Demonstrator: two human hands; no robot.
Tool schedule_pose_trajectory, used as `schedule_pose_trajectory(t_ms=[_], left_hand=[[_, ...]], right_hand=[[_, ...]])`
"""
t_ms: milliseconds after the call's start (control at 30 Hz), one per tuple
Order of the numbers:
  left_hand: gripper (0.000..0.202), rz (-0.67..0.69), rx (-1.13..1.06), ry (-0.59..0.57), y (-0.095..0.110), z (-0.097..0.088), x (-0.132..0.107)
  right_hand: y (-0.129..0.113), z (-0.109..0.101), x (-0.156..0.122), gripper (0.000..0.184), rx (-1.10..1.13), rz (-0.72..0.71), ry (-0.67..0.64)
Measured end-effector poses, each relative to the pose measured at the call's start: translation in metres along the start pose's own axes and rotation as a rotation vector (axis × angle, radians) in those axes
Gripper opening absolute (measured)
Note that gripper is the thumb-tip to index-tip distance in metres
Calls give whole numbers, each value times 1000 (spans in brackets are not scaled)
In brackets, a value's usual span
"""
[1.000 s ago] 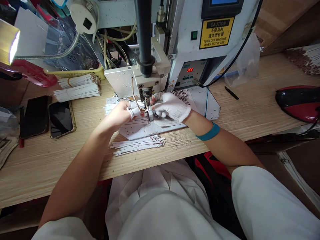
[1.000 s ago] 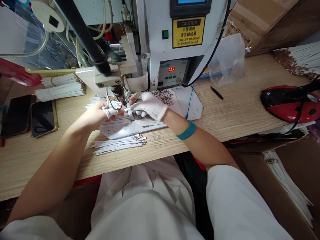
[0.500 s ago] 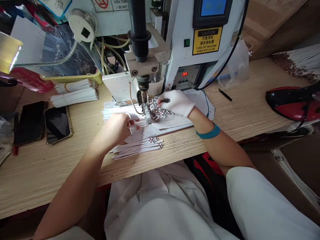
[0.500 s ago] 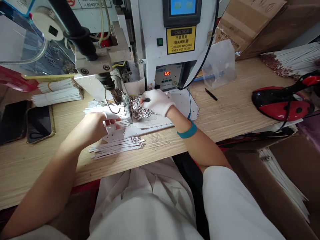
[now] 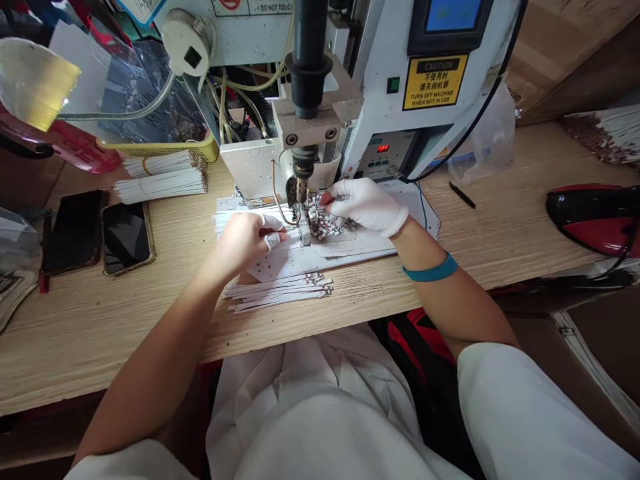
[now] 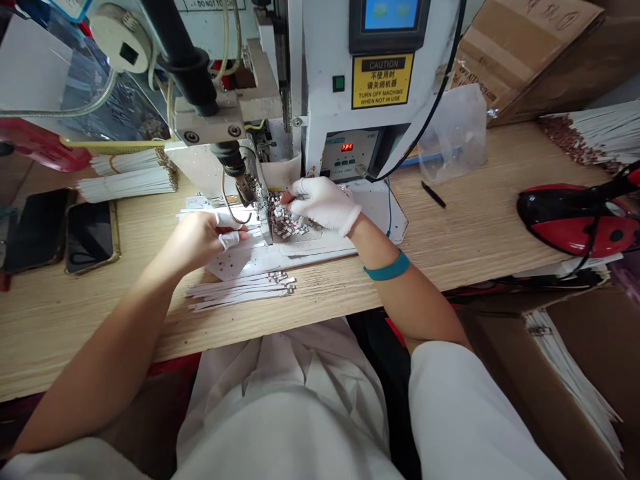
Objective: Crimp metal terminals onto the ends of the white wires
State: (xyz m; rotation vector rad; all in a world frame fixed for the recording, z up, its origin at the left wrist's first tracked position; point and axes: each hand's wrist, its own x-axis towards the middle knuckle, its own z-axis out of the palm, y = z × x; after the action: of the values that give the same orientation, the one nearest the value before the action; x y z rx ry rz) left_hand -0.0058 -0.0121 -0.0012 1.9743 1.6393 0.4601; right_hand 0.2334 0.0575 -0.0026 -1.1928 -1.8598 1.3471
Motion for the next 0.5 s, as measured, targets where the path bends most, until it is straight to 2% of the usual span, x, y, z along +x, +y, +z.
schedule_pose_trajectory(t_ms=[167, 333, 500], left_hand=[[30, -7, -23, 22, 4, -3, 0], [35, -1, -136, 6, 2, -6, 1], [36, -90, -318, -49, -3, -6, 4]], right_hand=[[-3, 6, -1, 2, 132, 53, -36], [-6, 22, -3, 8, 359, 58, -102], [-6, 34, -3, 10, 417, 115, -150]])
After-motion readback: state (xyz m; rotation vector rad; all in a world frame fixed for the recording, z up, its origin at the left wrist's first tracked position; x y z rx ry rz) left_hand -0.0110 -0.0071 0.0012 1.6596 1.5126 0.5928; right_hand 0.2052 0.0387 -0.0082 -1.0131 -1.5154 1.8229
